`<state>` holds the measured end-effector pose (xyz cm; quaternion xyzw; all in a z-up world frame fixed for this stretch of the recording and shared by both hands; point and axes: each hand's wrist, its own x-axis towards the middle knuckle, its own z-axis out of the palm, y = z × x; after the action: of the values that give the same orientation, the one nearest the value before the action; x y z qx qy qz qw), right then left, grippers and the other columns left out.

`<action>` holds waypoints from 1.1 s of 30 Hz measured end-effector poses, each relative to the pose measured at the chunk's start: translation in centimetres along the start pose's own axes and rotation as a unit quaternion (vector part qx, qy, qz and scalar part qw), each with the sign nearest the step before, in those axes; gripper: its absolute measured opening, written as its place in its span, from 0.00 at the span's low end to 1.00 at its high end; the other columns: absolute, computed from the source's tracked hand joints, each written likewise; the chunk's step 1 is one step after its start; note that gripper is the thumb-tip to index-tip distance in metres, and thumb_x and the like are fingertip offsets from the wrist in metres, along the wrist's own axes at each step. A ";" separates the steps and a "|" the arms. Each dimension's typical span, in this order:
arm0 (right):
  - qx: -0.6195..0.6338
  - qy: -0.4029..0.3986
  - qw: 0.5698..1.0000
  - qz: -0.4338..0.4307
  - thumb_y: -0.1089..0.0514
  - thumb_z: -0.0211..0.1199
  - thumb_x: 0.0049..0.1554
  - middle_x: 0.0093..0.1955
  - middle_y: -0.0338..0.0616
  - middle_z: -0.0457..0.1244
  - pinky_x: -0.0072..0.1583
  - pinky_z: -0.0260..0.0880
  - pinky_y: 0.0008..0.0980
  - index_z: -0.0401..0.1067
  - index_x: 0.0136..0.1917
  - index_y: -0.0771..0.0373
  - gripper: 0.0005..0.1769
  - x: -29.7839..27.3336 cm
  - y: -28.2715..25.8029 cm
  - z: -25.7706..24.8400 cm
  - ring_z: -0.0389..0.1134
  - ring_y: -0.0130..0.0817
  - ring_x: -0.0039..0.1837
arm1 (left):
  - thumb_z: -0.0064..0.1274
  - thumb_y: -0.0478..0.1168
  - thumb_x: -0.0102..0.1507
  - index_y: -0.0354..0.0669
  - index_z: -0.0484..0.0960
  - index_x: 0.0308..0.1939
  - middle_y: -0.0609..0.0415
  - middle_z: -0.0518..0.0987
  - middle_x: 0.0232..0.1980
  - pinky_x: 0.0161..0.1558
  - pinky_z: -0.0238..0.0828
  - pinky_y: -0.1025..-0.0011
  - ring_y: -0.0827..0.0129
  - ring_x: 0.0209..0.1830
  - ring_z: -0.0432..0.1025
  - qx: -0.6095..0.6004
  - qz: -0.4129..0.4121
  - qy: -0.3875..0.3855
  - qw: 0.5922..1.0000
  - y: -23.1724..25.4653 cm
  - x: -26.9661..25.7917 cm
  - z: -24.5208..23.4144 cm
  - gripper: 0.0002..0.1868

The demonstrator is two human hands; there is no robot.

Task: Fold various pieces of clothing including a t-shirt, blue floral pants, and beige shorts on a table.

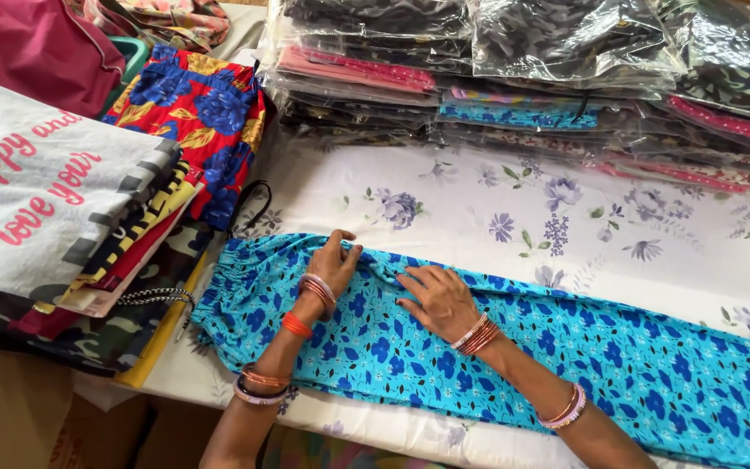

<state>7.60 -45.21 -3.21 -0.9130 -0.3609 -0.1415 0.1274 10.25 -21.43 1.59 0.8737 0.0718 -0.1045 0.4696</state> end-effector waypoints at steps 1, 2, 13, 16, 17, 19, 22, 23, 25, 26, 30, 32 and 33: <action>0.000 0.000 1.000 0.000 0.43 0.64 0.58 0.63 0.46 0.67 0.62 0.66 0.49 0.75 0.62 0.57 0.24 0.0 0.0 0.0 0.67 0.44 0.64 | 0.45 0.48 0.70 0.41 0.71 0.63 0.38 0.85 0.43 0.42 0.79 0.57 0.50 0.41 0.81 0.000 0.000 0.000 1.000 0.2 -0.4 0.3 0.21; 0.007 -0.018 1.000 0.002 0.43 0.63 0.58 0.66 0.46 0.65 0.63 0.65 0.49 0.73 0.64 0.56 0.25 -0.2 0.1 0.0 0.65 0.44 0.66 | 0.47 0.47 0.70 0.42 0.73 0.62 0.42 0.84 0.43 0.45 0.78 0.58 0.52 0.43 0.80 0.091 0.055 0.051 0.993 0.5 -0.8 0.7 0.20; -0.058 -0.151 0.985 0.058 0.29 0.46 0.60 0.84 0.60 0.37 0.79 0.31 0.51 0.42 0.80 0.72 0.53 -2.0 2.0 1.9 0.33 0.50 0.84 | 0.39 0.53 0.71 0.35 0.59 0.75 0.40 0.59 0.78 0.76 0.40 0.50 0.49 0.80 0.48 0.300 0.397 0.003 0.867 -3.6 0.7 8.9 0.34; -0.029 -0.157 0.986 0.057 0.28 0.46 0.61 0.84 0.59 0.35 0.79 0.29 0.51 0.37 0.81 0.71 0.54 -2.2 2.1 2.1 0.32 0.50 0.85 | 0.34 0.61 0.70 0.37 0.52 0.77 0.44 0.50 0.81 0.75 0.28 0.47 0.51 0.82 0.38 0.388 0.355 -0.007 0.850 -4.1 0.6 9.4 0.40; -0.039 -0.152 0.986 0.051 0.28 0.45 0.61 0.85 0.59 0.35 0.79 0.29 0.51 0.37 0.81 0.71 0.54 -2.2 2.1 2.2 0.32 0.50 0.85 | 0.33 0.61 0.70 0.38 0.51 0.78 0.45 0.49 0.82 0.75 0.27 0.47 0.52 0.82 0.37 0.393 0.352 -0.004 0.849 -4.2 0.6 9.4 0.40; -0.050 -0.148 0.987 0.049 0.27 0.44 0.61 0.85 0.59 0.34 0.79 0.28 0.51 0.36 0.81 0.70 0.54 -2.3 2.3 2.3 0.32 0.49 0.85 | 0.32 0.62 0.70 0.39 0.51 0.78 0.46 0.48 0.82 0.75 0.26 0.47 0.52 0.83 0.36 0.398 0.351 -0.002 0.848 -4.3 0.6 9.2 0.41; -0.012 -0.146 0.988 0.049 0.24 0.41 0.62 0.85 0.58 0.33 0.80 0.28 0.53 0.34 0.83 0.68 0.56 -3.4 2.9 1.4 0.30 0.50 0.85 | 0.34 0.64 0.68 0.41 0.50 0.78 0.48 0.47 0.82 0.76 0.26 0.47 0.53 0.83 0.37 0.409 0.341 -0.023 0.846 -4.1 0.5 8.9 0.42; -0.020 -0.151 0.987 0.047 0.23 0.40 0.61 0.86 0.56 0.33 0.79 0.26 0.56 0.34 0.84 0.62 0.54 -4.1 3.2 0.6 0.30 0.50 0.85 | 0.35 0.65 0.68 0.45 0.50 0.78 0.49 0.47 0.82 0.75 0.26 0.46 0.53 0.83 0.37 0.414 0.333 -0.025 0.847 -4.2 0.4 8.7 0.42; -0.033 -0.157 0.985 0.057 0.22 0.39 0.61 0.87 0.54 0.33 0.78 0.25 0.58 0.35 0.85 0.56 0.53 -6.2 4.9 -0.5 0.30 0.50 0.85 | 0.36 0.66 0.67 0.49 0.51 0.78 0.50 0.47 0.82 0.75 0.27 0.46 0.52 0.82 0.37 0.415 0.336 -0.033 0.845 -4.5 0.3 7.7 0.42; -0.062 -0.141 0.986 0.070 0.21 0.39 0.61 0.86 0.52 0.33 0.77 0.24 0.61 0.35 0.85 0.54 0.53 -7.9 6.3 -0.8 0.30 0.51 0.85 | 0.36 0.67 0.66 0.58 0.52 0.78 0.50 0.48 0.81 0.73 0.26 0.42 0.51 0.81 0.38 0.430 0.332 -0.007 0.839 -4.7 0.2 7.0 0.40; -0.124 -0.142 0.966 0.174 0.20 0.36 0.60 0.87 0.47 0.33 0.77 0.23 0.64 0.36 0.84 0.52 0.51 -16.2 13.2 -4.7 0.30 0.50 0.85 | 0.31 0.70 0.64 0.63 0.51 0.78 0.54 0.49 0.81 0.74 0.24 0.35 0.54 0.81 0.41 0.385 0.321 0.093 0.860 -9.1 2.1 4.5 0.41; -0.169 -0.159 0.940 0.252 0.22 0.36 0.60 0.86 0.47 0.33 0.76 0.24 0.65 0.36 0.84 0.50 0.50 -21.7 18.2 -6.9 0.30 0.50 0.85 | 0.30 0.71 0.63 0.64 0.49 0.78 0.55 0.48 0.81 0.72 0.23 0.34 0.54 0.81 0.39 0.389 0.320 0.096 0.858 -10.4 3.0 4.1 0.42; -0.204 -0.176 0.913 0.306 0.23 0.35 0.60 0.86 0.46 0.33 0.75 0.25 0.67 0.36 0.83 0.47 0.48 -24.4 20.3 -7.9 0.31 0.50 0.85 | 0.28 0.73 0.62 0.66 0.48 0.78 0.55 0.46 0.81 0.70 0.22 0.34 0.53 0.80 0.38 0.398 0.300 0.113 0.860 -11.1 3.5 3.6 0.43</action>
<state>3.38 -77.42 -7.06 -0.9949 -0.0440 -0.0030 -0.0908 10.71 -18.20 -10.16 0.9713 -0.1885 0.1210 0.0794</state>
